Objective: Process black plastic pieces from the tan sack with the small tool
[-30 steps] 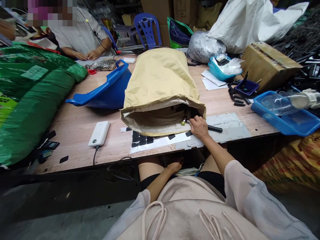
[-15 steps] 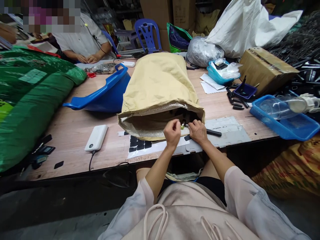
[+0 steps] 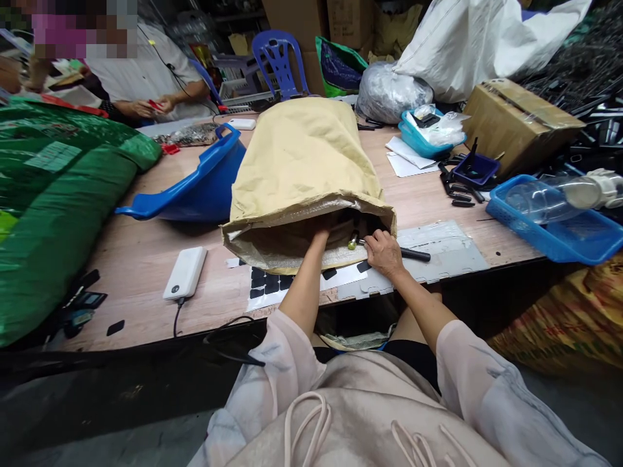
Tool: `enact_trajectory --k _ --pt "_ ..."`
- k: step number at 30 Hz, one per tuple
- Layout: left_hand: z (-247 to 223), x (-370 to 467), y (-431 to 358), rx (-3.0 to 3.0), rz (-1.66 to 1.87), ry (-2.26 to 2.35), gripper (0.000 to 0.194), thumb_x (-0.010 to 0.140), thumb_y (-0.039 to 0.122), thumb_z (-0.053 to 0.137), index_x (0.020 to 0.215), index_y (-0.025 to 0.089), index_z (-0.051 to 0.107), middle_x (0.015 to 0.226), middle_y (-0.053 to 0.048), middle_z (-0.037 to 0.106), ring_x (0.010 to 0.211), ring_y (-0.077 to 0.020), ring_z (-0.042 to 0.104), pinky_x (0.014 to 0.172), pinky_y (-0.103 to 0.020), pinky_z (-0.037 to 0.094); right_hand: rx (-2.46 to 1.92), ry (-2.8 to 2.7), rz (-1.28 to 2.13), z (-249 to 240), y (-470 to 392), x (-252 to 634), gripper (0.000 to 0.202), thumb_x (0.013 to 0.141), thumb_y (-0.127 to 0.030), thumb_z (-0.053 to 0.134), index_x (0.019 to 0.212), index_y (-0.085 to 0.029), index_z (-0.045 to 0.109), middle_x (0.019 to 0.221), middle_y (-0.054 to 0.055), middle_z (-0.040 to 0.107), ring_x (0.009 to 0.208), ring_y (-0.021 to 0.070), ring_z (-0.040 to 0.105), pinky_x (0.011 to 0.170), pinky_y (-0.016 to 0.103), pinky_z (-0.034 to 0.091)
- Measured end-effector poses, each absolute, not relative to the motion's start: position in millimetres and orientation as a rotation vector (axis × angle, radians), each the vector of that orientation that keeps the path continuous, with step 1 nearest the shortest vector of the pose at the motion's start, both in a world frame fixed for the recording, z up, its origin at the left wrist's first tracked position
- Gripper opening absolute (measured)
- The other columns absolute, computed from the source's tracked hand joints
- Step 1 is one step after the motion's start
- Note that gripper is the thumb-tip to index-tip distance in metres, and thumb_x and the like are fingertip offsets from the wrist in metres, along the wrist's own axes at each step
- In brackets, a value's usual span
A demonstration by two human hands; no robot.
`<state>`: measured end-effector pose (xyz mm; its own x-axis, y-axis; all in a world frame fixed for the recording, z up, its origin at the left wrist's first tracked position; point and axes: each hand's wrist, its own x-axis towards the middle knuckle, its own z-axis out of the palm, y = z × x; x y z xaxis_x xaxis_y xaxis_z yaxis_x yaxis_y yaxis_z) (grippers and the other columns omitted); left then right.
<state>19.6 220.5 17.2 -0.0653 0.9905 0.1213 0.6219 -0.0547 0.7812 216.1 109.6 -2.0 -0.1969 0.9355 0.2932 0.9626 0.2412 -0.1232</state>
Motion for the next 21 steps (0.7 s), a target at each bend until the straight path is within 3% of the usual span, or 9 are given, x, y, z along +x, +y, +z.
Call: enact_trajectory --k 3,6,9,14,21 --pt "14.4 2.1 187.7 1.62 0.959 1.776 0.021 0.095 0.033 0.067 0.091 0.012 0.071 0.092 -0.009 0.075 0.086 -0.022 0.069 0.075 -0.03 0.05 -1.765 -2.219 -0.112 -0.6 109.7 215.9 0.023 0.099 -0.025 0.052 0.106 -0.021 0.073 0.103 0.011 0.063 0.098 0.0265 0.046 0.08 0.038 0.03" --pt "12.5 -17.0 148.4 1.679 0.902 1.576 0.025 0.083 0.04 0.08 0.091 0.017 0.075 0.083 -0.003 0.073 0.075 -0.0179 0.066 0.067 -0.027 0.049 -1.781 -2.222 -0.104 0.2 109.7 215.8 0.024 0.1 -0.025 0.051 0.105 -0.02 0.073 0.104 0.011 0.063 0.098 0.0264 0.046 0.08 0.038 0.03" --pt "11.1 -28.6 122.3 1.877 0.762 1.395 0.02 0.077 0.036 0.083 0.084 0.019 0.075 0.08 0.0 0.07 0.069 -0.0149 0.061 0.066 -0.027 0.048 -1.783 -2.217 -0.109 -0.2 109.9 215.9 0.024 0.1 -0.025 0.051 0.105 -0.02 0.073 0.105 0.012 0.062 0.099 0.0268 0.046 0.081 0.038 0.031" --pt "4.1 -23.0 117.1 2.15 0.69 1.4 0.013 0.08 0.03 0.082 0.087 0.022 0.076 0.089 -0.003 0.071 0.084 -0.0193 0.063 0.079 -0.031 0.05 -1.777 -2.197 -0.123 -2.4 110.7 216.2 0.024 0.1 -0.026 0.051 0.106 -0.02 0.074 0.103 0.012 0.061 0.099 0.0272 0.045 0.081 0.037 0.031" --pt "-14.1 -11.5 120.6 2.127 0.769 1.381 0.018 0.081 0.032 0.083 0.094 0.023 0.078 0.094 -0.003 0.071 0.093 -0.0212 0.065 0.091 -0.034 0.05 -1.747 -2.191 -0.165 -4.7 111.0 217.0 0.025 0.1 -0.026 0.05 0.105 -0.021 0.074 0.102 0.012 0.061 0.097 0.0271 0.045 0.081 0.037 0.032"
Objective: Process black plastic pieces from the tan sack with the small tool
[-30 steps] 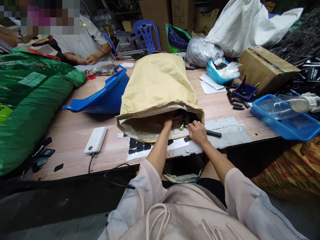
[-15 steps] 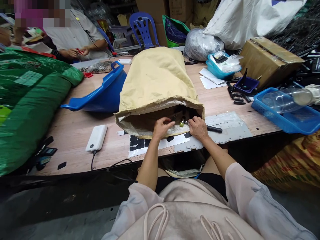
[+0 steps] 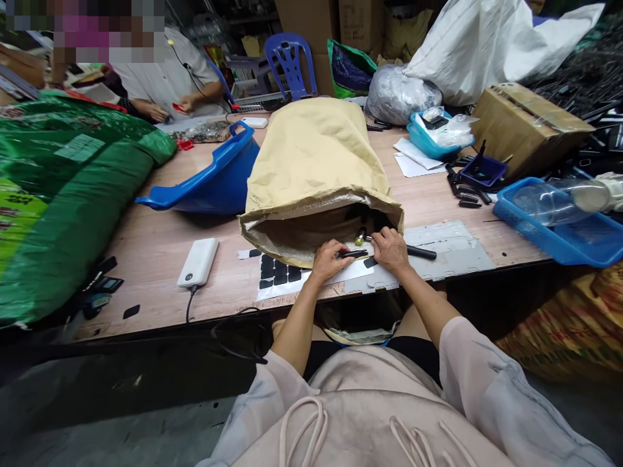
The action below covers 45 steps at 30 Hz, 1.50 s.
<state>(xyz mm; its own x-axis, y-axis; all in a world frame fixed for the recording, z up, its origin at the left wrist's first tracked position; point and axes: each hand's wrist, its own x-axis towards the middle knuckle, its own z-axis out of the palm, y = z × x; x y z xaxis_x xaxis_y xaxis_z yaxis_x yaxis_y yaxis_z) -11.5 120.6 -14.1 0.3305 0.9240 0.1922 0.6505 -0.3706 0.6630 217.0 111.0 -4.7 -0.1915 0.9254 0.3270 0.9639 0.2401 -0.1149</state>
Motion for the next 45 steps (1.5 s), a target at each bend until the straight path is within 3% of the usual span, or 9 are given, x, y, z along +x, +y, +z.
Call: enact_trajectory --k 15,23,27,32,45 --pt "-12.9 -13.2 124.6 1.975 0.76 1.354 0.02 0.075 0.029 0.087 0.092 0.022 0.078 0.093 -0.001 0.073 0.093 -0.0202 0.064 0.086 -0.031 0.049 -1.589 -2.098 0.061 18.9 98.1 214.3 0.04 0.105 -0.025 0.042 0.133 -0.023 0.07 0.106 0.009 0.068 0.1 0.0232 0.058 0.089 0.033 0.043" --pt "-17.6 -12.2 126.1 1.918 0.834 1.331 0.02 0.072 0.023 0.09 0.087 0.02 0.077 0.088 0.0 0.07 0.088 -0.018 0.063 0.081 -0.028 0.046 -1.421 -2.046 0.218 16.7 70.3 197.1 0.036 0.104 -0.025 0.047 0.131 -0.029 0.071 0.104 0.005 0.072 0.098 0.0198 0.065 0.083 0.028 0.052" --pt "-17.8 -12.3 126.6 1.926 0.834 1.327 0.019 0.072 0.022 0.09 0.085 0.02 0.076 0.087 0.001 0.069 0.088 -0.0178 0.062 0.082 -0.028 0.045 -1.408 -2.037 0.167 17.7 68.1 192.7 0.037 0.106 -0.026 0.046 0.133 -0.029 0.07 0.1 0.006 0.07 0.096 0.0191 0.065 0.085 0.027 0.05" --pt "-16.5 -11.7 126.2 1.947 0.825 1.335 0.017 0.074 0.025 0.089 0.084 0.02 0.077 0.084 0.001 0.068 0.086 -0.0178 0.061 0.08 -0.028 0.045 -1.457 -2.154 0.15 18.8 68.5 190.7 0.035 0.103 -0.022 0.052 0.128 -0.032 0.074 0.092 0.004 0.067 0.089 0.0179 0.063 0.075 0.025 0.047" --pt "-15.4 -10.5 124.9 1.92 0.824 1.334 0.019 0.072 0.023 0.089 0.088 0.021 0.079 0.089 0.0 0.072 0.089 -0.0183 0.064 0.082 -0.029 0.048 -1.558 -2.081 0.163 24.3 70.0 206.1 0.035 0.103 -0.024 0.051 0.128 -0.03 0.074 0.099 0.003 0.07 0.092 0.0175 0.064 0.075 0.026 0.045"
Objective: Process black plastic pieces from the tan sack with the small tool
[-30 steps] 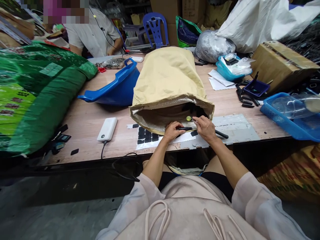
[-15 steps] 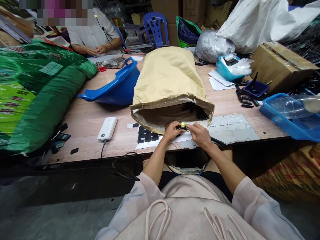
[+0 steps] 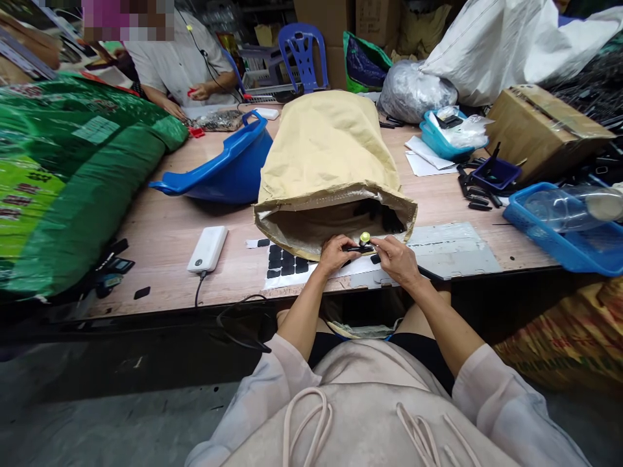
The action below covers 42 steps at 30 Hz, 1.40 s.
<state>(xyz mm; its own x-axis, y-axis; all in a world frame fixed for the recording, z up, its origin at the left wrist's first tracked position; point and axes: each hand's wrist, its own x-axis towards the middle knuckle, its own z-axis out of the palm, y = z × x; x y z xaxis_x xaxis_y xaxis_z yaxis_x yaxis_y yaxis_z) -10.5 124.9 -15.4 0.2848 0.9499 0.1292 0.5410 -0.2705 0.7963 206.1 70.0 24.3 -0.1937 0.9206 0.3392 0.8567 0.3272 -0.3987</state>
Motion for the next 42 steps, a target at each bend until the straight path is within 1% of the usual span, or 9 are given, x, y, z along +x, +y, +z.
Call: enact_trajectory --k 5,11,15,24,29,32,34,37,42 --pt "-14.2 -11.3 125.5 1.934 0.799 1.348 0.018 0.072 0.024 0.087 0.087 0.021 0.078 0.089 0.0 0.071 0.09 -0.0196 0.064 0.083 -0.03 0.048 -1.602 -2.055 0.058 23.3 92.5 219.0 0.037 0.103 -0.025 0.05 0.131 -0.03 0.073 0.102 0.005 0.069 0.094 0.0189 0.062 0.076 0.028 0.044" --pt "-11.3 -14.3 124.5 2.002 0.762 1.318 0.019 0.069 0.021 0.086 0.085 0.021 0.075 0.089 0.0 0.071 0.092 -0.0212 0.064 0.087 -0.032 0.049 -1.632 -2.163 -0.061 1.5 110.5 232.5 0.032 0.1 -0.023 0.053 0.12 -0.026 0.078 0.096 0.008 0.068 0.091 0.0225 0.055 0.08 0.032 0.04" --pt "-8.8 -14.9 121.8 2.05 0.716 1.336 0.02 0.069 0.021 0.085 0.086 0.022 0.074 0.091 -0.001 0.072 0.094 -0.022 0.064 0.089 -0.033 0.049 -1.663 -2.16 -0.121 -9.1 106.3 230.2 0.032 0.1 -0.024 0.053 0.122 -0.026 0.076 0.098 0.009 0.067 0.091 0.0237 0.05 0.08 0.035 0.035" --pt "3.5 -10.7 115.2 2.038 0.698 1.366 0.019 0.075 0.029 0.087 0.089 0.023 0.076 0.094 -0.003 0.073 0.098 -0.0242 0.063 0.094 -0.037 0.048 -1.712 -2.171 -0.137 -5.3 103.9 225.6 0.026 0.099 -0.026 0.053 0.111 -0.023 0.076 0.101 0.01 0.066 0.095 0.025 0.048 0.08 0.036 0.032" --pt "18.2 -1.4 54.0 1.938 0.789 0.987 0.02 0.087 0.038 0.078 0.096 0.021 0.077 0.095 -0.006 0.075 0.09 -0.0215 0.065 0.087 -0.034 0.05 -1.696 -2.177 -0.123 -5.7 103.9 226.5 0.027 0.098 -0.025 0.053 0.114 -0.022 0.075 0.101 0.01 0.065 0.095 0.0255 0.048 0.081 0.037 0.033" --pt "2.6 7.7 8.6 1.852 0.545 0.823 0.025 0.087 0.043 0.076 0.1 0.021 0.078 0.085 -0.003 0.073 0.074 -0.0166 0.062 0.071 -0.028 0.048 -1.691 -2.176 -0.122 -6.2 104.0 226.8 0.027 0.097 -0.025 0.054 0.114 -0.023 0.075 0.101 0.01 0.064 0.095 0.0256 0.048 0.08 0.037 0.033" --pt "-19.3 13.6 -11.4 1.823 0.363 0.895 0.024 0.084 0.041 0.078 0.098 0.022 0.079 0.08 -0.001 0.072 0.07 -0.0156 0.061 0.067 -0.026 0.045 -1.686 -2.175 -0.126 -6.2 104.0 226.6 0.027 0.097 -0.025 0.053 0.113 -0.023 0.075 0.1 0.01 0.064 0.095 0.0256 0.048 0.08 0.037 0.033" --pt "-59.9 19.9 -23.1 1.772 0.091 1.138 0.027 0.084 0.042 0.076 0.105 0.024 0.079 0.085 -0.001 0.075 0.08 -0.0196 0.068 0.073 -0.027 0.048 -1.683 -2.17 -0.138 -6.1 103.4 225.8 0.027 0.097 -0.025 0.053 0.112 -0.022 0.076 0.1 0.01 0.064 0.095 0.0255 0.048 0.081 0.036 0.034" --pt "-114.7 23.4 -23.0 1.562 -0.13 1.395 0.043 0.093 0.042 0.065 0.132 0.027 0.07 0.118 -0.009 0.077 0.111 -0.0299 0.072 0.093 -0.037 0.055 -1.681 -2.158 -0.148 -6.0 102.5 224.8 0.025 0.097 -0.024 0.054 0.109 -0.022 0.076 0.098 0.009 0.064 0.093 0.0245 0.048 0.08 0.036 0.034"
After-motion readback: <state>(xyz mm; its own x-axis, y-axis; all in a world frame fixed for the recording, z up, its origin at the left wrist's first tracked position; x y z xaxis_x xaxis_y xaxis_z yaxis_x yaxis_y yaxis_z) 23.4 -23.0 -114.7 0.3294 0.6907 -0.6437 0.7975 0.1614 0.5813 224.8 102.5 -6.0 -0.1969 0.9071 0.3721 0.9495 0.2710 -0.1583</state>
